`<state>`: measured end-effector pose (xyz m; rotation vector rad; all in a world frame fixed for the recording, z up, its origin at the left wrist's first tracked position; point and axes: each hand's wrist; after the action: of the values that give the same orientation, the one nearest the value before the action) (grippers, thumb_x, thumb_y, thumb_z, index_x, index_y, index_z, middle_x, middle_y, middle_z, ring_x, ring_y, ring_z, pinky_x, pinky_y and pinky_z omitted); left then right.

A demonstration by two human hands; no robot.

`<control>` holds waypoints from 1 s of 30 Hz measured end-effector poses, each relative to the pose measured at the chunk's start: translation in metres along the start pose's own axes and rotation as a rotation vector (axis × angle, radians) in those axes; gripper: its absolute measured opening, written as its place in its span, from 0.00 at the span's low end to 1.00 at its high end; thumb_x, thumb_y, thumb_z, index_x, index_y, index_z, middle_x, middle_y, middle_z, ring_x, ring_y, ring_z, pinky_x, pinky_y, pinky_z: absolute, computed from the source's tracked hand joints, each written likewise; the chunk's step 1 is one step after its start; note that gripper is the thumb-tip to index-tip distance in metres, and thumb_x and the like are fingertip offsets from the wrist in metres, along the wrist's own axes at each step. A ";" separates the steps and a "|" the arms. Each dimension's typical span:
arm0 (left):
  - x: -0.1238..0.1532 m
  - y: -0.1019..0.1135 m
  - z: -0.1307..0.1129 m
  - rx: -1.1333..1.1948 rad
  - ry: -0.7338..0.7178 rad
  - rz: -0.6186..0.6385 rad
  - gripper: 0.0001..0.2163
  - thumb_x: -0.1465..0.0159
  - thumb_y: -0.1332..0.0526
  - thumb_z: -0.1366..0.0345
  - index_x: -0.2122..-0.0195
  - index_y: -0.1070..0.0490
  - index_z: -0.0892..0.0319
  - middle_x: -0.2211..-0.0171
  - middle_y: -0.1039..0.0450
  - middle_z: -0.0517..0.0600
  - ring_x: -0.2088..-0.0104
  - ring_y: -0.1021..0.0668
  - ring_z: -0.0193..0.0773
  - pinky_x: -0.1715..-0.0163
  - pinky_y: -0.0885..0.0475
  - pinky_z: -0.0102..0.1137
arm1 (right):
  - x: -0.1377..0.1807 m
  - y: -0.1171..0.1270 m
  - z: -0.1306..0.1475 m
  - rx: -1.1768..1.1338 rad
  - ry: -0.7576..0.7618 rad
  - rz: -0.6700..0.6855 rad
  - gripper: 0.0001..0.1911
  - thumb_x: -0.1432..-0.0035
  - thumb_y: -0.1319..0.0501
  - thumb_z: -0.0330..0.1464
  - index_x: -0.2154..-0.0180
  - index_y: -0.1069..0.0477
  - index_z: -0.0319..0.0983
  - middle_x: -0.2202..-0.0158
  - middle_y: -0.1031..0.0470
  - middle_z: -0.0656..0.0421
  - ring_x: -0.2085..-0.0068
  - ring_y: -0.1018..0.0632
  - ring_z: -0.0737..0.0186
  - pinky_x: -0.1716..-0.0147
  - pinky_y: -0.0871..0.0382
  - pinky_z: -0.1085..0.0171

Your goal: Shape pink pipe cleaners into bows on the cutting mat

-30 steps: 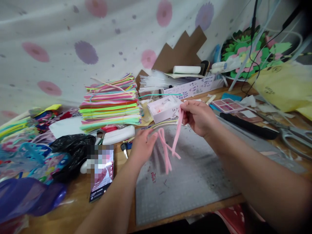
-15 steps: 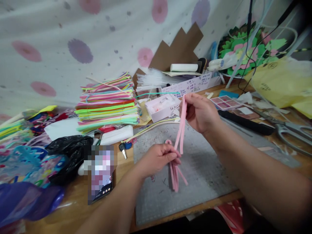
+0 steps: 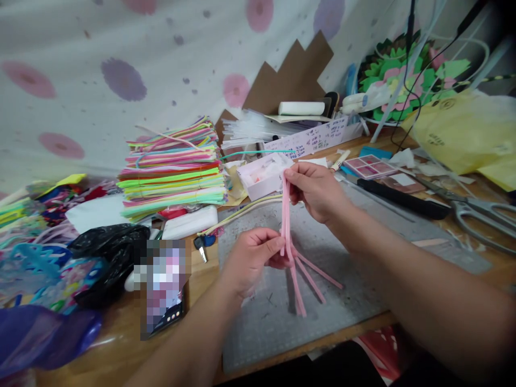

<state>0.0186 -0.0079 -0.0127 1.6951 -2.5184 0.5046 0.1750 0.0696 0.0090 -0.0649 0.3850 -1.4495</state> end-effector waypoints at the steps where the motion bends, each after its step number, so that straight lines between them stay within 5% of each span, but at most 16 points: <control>1: 0.000 -0.001 0.000 0.029 0.014 -0.007 0.08 0.43 0.38 0.65 0.75 0.31 0.64 0.74 0.23 0.53 0.76 0.23 0.34 0.72 0.27 0.29 | 0.000 0.000 -0.001 0.004 0.007 -0.006 0.11 0.46 0.42 0.31 0.78 0.36 0.37 0.86 0.35 0.65 0.85 0.36 0.74 0.87 0.43 0.73; 5: 0.000 -0.004 0.001 0.145 0.052 0.006 0.07 0.41 0.40 0.65 0.73 0.35 0.63 0.73 0.23 0.53 0.74 0.21 0.37 0.71 0.27 0.32 | -0.002 0.000 -0.003 0.007 0.017 -0.039 0.11 0.46 0.41 0.31 0.78 0.36 0.36 0.86 0.35 0.66 0.86 0.36 0.75 0.87 0.43 0.74; 16: -0.002 0.002 0.003 0.268 0.024 0.055 0.09 0.42 0.38 0.67 0.75 0.37 0.62 0.82 0.33 0.42 0.83 0.32 0.26 0.76 0.29 0.28 | -0.004 0.005 0.003 0.001 -0.006 -0.070 0.11 0.47 0.41 0.31 0.79 0.36 0.36 0.86 0.35 0.66 0.86 0.36 0.75 0.87 0.43 0.74; 25: -0.006 0.018 -0.003 -0.318 -0.075 -0.081 0.08 0.44 0.38 0.65 0.77 0.33 0.63 0.85 0.34 0.43 0.84 0.32 0.27 0.82 0.36 0.23 | -0.004 0.016 0.021 0.191 0.054 -0.046 0.09 0.53 0.41 0.27 0.82 0.33 0.35 0.89 0.39 0.66 0.86 0.39 0.75 0.87 0.49 0.73; 30: -0.006 0.017 -0.002 -0.325 -0.072 -0.087 0.08 0.44 0.38 0.65 0.77 0.33 0.62 0.85 0.33 0.43 0.85 0.33 0.27 0.82 0.37 0.23 | -0.004 0.021 0.025 0.145 0.037 0.013 0.07 0.54 0.39 0.27 0.81 0.30 0.34 0.87 0.35 0.64 0.84 0.36 0.73 0.85 0.44 0.73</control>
<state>0.0048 0.0034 -0.0164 1.7113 -2.3961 0.0247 0.2016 0.0713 0.0274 0.0809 0.3087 -1.4630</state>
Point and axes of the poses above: each hand's wrist, its own x-axis away from the middle knuckle, its own y-axis out of the back of the hand, z = x × y
